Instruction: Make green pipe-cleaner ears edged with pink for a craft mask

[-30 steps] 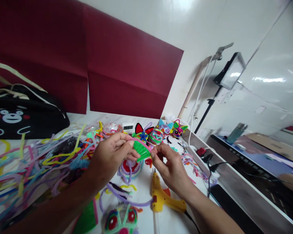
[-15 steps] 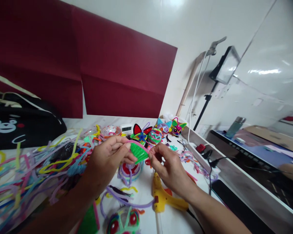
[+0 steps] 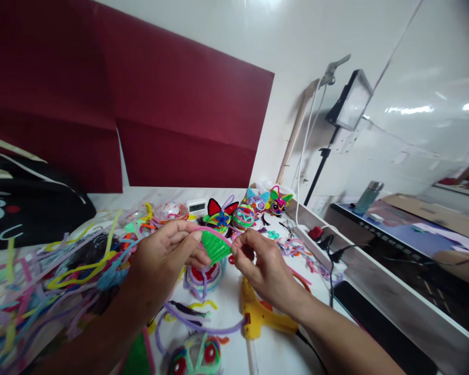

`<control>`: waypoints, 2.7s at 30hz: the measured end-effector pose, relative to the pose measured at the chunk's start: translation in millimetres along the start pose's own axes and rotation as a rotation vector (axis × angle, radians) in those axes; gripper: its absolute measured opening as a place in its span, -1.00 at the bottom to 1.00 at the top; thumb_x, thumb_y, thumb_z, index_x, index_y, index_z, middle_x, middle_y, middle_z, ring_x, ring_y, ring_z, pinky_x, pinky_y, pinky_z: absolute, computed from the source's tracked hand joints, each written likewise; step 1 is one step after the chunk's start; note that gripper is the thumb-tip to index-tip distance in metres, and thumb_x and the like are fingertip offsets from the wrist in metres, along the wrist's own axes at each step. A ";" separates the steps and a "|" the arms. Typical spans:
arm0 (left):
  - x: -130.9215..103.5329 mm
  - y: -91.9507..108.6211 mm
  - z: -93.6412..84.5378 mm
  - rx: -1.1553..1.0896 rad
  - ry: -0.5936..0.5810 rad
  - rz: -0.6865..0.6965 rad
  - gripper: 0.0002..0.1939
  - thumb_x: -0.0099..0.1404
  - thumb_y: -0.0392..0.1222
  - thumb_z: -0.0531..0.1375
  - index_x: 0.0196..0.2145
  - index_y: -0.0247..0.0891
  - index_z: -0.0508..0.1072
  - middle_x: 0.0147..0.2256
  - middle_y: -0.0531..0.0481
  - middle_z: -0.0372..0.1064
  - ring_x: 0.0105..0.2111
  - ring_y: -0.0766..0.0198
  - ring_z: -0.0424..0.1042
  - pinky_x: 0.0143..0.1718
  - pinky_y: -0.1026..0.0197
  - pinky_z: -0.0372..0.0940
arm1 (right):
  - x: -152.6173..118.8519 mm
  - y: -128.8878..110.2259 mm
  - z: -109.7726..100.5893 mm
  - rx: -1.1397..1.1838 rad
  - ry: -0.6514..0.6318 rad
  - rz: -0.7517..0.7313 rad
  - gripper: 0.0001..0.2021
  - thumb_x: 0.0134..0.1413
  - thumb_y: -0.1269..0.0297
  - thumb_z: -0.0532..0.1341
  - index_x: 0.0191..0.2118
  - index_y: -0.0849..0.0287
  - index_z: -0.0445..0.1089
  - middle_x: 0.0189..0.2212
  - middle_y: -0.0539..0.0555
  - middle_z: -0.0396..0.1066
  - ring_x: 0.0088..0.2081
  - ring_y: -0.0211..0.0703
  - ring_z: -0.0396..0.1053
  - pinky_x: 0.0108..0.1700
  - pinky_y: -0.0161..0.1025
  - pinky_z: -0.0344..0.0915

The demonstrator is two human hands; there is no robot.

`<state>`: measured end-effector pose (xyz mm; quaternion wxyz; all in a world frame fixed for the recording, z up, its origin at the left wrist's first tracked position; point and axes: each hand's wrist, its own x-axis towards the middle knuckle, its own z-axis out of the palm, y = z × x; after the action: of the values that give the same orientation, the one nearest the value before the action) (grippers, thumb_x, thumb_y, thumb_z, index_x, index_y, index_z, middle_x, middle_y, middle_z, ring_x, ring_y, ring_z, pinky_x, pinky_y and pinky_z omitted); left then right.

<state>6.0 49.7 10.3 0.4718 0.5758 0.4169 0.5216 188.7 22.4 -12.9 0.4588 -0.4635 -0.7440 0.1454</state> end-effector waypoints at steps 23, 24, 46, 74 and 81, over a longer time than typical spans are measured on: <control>-0.7 -0.7 0.1 0.017 0.004 -0.001 -0.85 0.18 -0.16 0.21 -0.31 -0.26 0.36 -0.64 0.06 0.49 -0.63 0.27 0.48 -0.55 0.32 0.37 | -0.7 1.3 0.9 -0.012 0.010 -0.011 -0.96 0.14 0.40 0.12 -0.34 0.18 0.28 -0.46 -0.03 0.33 -0.45 -0.33 0.27 -0.37 -0.38 0.18; -0.8 -0.9 -0.2 0.019 0.002 -0.001 -0.85 0.18 -0.16 0.21 -0.32 -0.26 0.35 -0.64 0.06 0.48 -0.63 0.26 0.48 -0.55 0.31 0.37 | -0.5 1.4 0.9 -0.011 0.009 -0.011 -0.96 0.14 0.40 0.12 -0.34 0.18 0.28 -0.46 -0.03 0.33 -0.45 -0.33 0.27 -0.37 -0.38 0.18; -1.2 -0.8 -1.4 0.023 -0.018 0.012 -0.83 0.18 -0.14 0.22 -0.30 -0.27 0.36 -0.63 0.06 0.48 -0.61 0.27 0.48 -0.53 0.31 0.37 | -1.8 -1.4 0.2 0.012 -0.010 0.002 -0.93 0.17 0.38 0.11 -0.35 0.17 0.28 -0.48 -0.04 0.31 -0.48 -0.34 0.24 -0.41 -0.38 0.16; -3.6 0.8 -2.0 -0.026 -0.030 -0.001 -0.81 0.20 -0.14 0.18 -0.25 -0.28 0.37 -0.59 0.02 0.51 -0.58 0.23 0.52 -0.51 0.28 0.41 | 0.6 -4.4 -1.0 0.102 -0.040 0.111 -0.93 0.13 0.38 0.12 -0.38 0.19 0.29 -0.52 -0.05 0.29 -0.50 -0.33 0.21 -0.46 -0.38 0.15; -1.2 -0.9 -2.3 0.015 -0.030 0.017 -0.76 0.22 -0.05 0.18 -0.25 -0.26 0.38 -0.63 0.04 0.49 -0.63 0.23 0.49 -0.56 0.29 0.38 | 0.2 -2.3 -0.6 0.108 -0.041 0.097 -0.94 0.13 0.38 0.13 -0.37 0.19 0.29 -0.52 -0.06 0.30 -0.50 -0.33 0.22 -0.46 -0.39 0.15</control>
<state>3.6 49.0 9.3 0.4692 0.5905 0.4089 0.5138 187.9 21.3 -11.0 0.4603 -0.4705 -0.7210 0.2166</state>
